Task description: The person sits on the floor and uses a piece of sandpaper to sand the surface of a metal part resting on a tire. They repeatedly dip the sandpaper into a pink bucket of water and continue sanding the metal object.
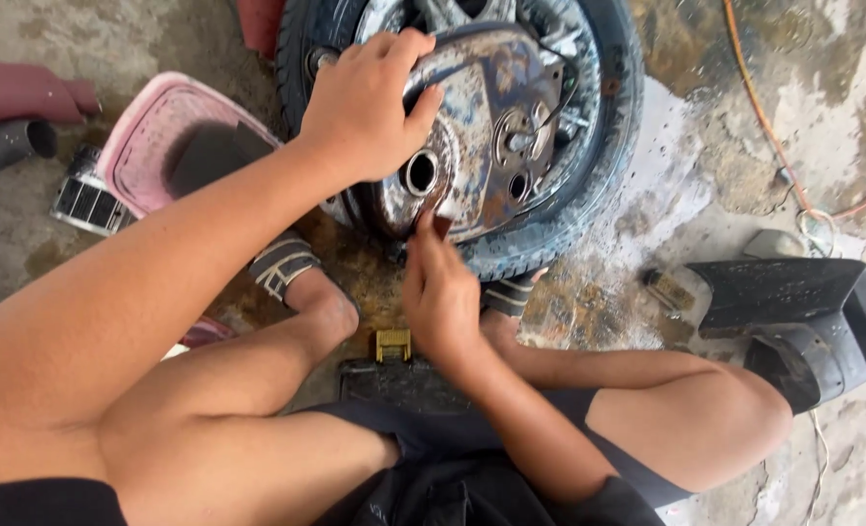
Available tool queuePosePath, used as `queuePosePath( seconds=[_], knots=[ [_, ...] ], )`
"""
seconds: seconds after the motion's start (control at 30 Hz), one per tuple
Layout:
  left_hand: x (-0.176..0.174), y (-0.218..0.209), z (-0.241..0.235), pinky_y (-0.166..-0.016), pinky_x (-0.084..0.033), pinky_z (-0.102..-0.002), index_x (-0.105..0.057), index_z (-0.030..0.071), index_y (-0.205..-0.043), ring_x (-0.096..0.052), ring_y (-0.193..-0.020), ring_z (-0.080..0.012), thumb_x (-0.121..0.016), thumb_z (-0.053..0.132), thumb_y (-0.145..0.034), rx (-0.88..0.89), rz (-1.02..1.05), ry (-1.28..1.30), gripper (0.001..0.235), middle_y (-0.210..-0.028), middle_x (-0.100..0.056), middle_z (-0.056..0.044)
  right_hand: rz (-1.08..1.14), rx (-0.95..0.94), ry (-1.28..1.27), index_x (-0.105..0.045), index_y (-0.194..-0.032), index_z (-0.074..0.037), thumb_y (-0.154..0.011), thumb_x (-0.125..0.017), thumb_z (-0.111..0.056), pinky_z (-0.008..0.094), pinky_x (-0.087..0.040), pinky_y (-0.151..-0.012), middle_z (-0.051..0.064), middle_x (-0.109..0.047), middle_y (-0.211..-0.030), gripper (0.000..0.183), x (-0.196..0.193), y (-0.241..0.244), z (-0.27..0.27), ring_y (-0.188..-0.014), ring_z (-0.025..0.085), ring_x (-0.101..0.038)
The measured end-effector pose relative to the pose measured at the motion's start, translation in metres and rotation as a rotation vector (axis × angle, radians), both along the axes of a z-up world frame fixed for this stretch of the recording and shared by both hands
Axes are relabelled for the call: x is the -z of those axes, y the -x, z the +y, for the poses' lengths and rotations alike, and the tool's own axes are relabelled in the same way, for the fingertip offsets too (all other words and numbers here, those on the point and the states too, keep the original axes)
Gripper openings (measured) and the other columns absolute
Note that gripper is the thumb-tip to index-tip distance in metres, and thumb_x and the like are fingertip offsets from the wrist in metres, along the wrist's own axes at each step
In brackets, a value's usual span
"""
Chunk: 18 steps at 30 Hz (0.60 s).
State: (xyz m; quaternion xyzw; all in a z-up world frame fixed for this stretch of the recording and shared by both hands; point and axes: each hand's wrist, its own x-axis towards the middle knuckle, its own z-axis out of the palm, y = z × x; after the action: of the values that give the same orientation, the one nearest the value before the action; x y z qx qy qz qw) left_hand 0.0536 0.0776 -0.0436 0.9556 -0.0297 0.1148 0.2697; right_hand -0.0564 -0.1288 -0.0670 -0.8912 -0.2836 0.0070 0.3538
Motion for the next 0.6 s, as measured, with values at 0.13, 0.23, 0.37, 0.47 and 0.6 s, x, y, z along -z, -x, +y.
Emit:
queuePosePath(
  seconds=[0.13,0.23,0.37,0.47,0.6],
  knots=[
    [-0.002,-0.003,0.001,-0.074,-0.054,-0.054,-0.056,0.007,-0.143,-0.066,-0.105,-0.0384,-0.057,0.035,-0.109,-0.005,0.054,0.036,0.044,-0.131,-0.065,-0.016,-0.131,-0.003,-0.034,-0.054,-0.144,0.002,-0.107,-0.056,-0.004,0.032,-0.035,-0.042,0.007,-0.062,-0.077,0.037,0.027,-0.017,-0.005,-0.052,0.015,-0.049],
    [-0.001,0.003,-0.003,-0.065,-0.052,-0.045,-0.058,0.007,-0.137,-0.066,-0.09,-0.0323,-0.057,0.035,-0.112,0.005,-0.013,-0.026,0.038,-0.12,-0.068,-0.013,-0.11,0.07,-0.026,-0.039,-0.158,-0.008,-0.112,-0.058,-0.007,0.035,-0.025,-0.051,0.002,-0.051,-0.073,0.05,0.037,-0.002,-0.011,-0.058,0.012,-0.036],
    [-0.008,-0.002,0.0,-0.067,-0.053,-0.044,-0.059,0.007,-0.138,-0.067,-0.092,-0.0311,-0.057,0.034,-0.109,-0.015,0.012,0.0,0.04,-0.12,-0.068,-0.013,-0.121,0.003,-0.076,-0.046,-0.153,-0.005,-0.11,-0.056,-0.005,0.034,-0.03,-0.049,0.005,-0.057,-0.077,0.044,0.024,-0.009,-0.008,-0.056,0.014,-0.044],
    [0.006,0.005,-0.002,-0.07,-0.053,-0.05,-0.058,0.007,-0.139,-0.067,-0.099,-0.0355,-0.059,0.035,-0.11,-0.004,-0.005,-0.003,0.04,-0.123,-0.068,-0.014,-0.091,0.052,-0.074,-0.048,-0.151,-0.002,-0.111,-0.054,-0.006,0.035,-0.032,-0.05,0.007,-0.06,-0.082,0.041,0.035,-0.008,-0.006,-0.059,0.016,-0.049],
    [-0.004,0.001,-0.001,-0.072,-0.055,-0.047,-0.058,0.006,-0.141,-0.068,-0.101,-0.0346,-0.058,0.033,-0.109,0.0,-0.009,0.017,0.042,-0.126,-0.067,-0.016,-0.156,0.005,-0.047,-0.038,-0.16,-0.012,-0.111,-0.059,-0.005,0.032,-0.028,-0.049,0.001,-0.051,-0.077,0.054,0.045,0.016,-0.019,-0.057,0.013,-0.033]
  ],
)
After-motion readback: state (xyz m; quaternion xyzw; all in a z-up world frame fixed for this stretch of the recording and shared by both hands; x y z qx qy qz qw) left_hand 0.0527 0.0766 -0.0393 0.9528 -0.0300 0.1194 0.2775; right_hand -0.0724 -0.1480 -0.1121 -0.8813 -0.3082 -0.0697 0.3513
